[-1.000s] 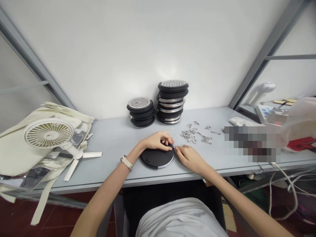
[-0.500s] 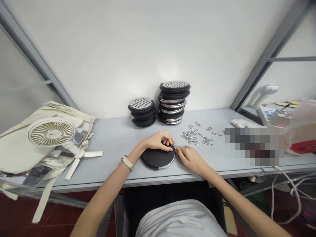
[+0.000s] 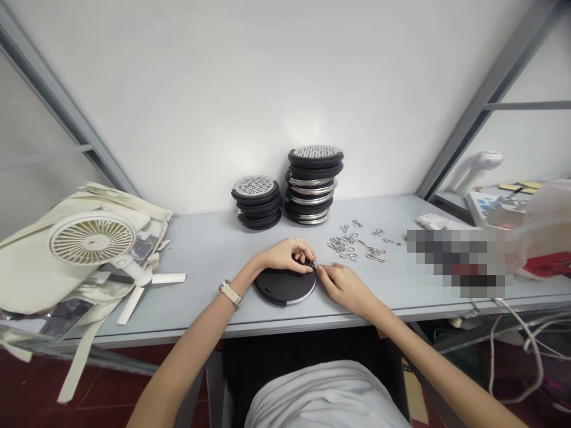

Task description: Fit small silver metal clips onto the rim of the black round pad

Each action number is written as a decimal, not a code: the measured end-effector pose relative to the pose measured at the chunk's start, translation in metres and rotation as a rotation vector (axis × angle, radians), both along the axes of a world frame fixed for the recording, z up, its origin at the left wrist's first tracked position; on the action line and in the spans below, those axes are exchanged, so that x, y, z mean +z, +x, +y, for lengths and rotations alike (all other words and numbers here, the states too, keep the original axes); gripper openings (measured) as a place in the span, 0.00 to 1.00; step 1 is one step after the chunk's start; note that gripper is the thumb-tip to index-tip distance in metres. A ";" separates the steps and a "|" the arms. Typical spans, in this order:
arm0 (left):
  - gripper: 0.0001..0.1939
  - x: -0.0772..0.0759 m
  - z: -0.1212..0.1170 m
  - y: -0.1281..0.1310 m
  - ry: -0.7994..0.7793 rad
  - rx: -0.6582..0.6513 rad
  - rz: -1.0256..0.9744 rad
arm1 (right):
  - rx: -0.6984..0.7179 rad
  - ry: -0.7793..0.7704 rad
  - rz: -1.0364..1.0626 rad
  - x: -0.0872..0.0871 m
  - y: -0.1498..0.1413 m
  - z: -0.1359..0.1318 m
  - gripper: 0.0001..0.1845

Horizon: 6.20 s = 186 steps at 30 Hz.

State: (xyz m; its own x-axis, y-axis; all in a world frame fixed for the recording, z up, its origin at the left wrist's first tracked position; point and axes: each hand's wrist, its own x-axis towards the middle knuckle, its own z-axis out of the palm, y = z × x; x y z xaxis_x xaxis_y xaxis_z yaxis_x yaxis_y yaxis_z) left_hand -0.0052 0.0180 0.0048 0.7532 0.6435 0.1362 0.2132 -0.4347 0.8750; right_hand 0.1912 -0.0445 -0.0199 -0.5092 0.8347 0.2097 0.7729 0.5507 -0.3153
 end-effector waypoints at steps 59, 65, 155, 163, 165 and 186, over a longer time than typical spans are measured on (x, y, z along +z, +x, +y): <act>0.13 -0.001 0.000 -0.002 -0.029 -0.010 -0.012 | -0.001 -0.034 0.053 0.003 -0.002 -0.002 0.25; 0.12 -0.003 0.001 -0.002 -0.015 -0.032 -0.030 | -0.009 -0.031 0.060 0.004 -0.002 -0.003 0.23; 0.12 0.001 -0.002 0.000 -0.001 0.005 0.020 | -0.088 -0.089 0.209 0.006 -0.001 -0.001 0.22; 0.12 0.001 -0.003 0.001 -0.019 0.029 0.010 | -0.016 0.047 0.045 -0.002 -0.003 0.001 0.22; 0.12 0.001 -0.003 0.001 -0.022 0.033 0.004 | -0.015 0.050 0.034 -0.002 -0.003 0.000 0.22; 0.12 -0.002 0.000 -0.001 -0.008 -0.006 -0.014 | -0.019 -0.077 0.240 0.002 -0.001 -0.001 0.14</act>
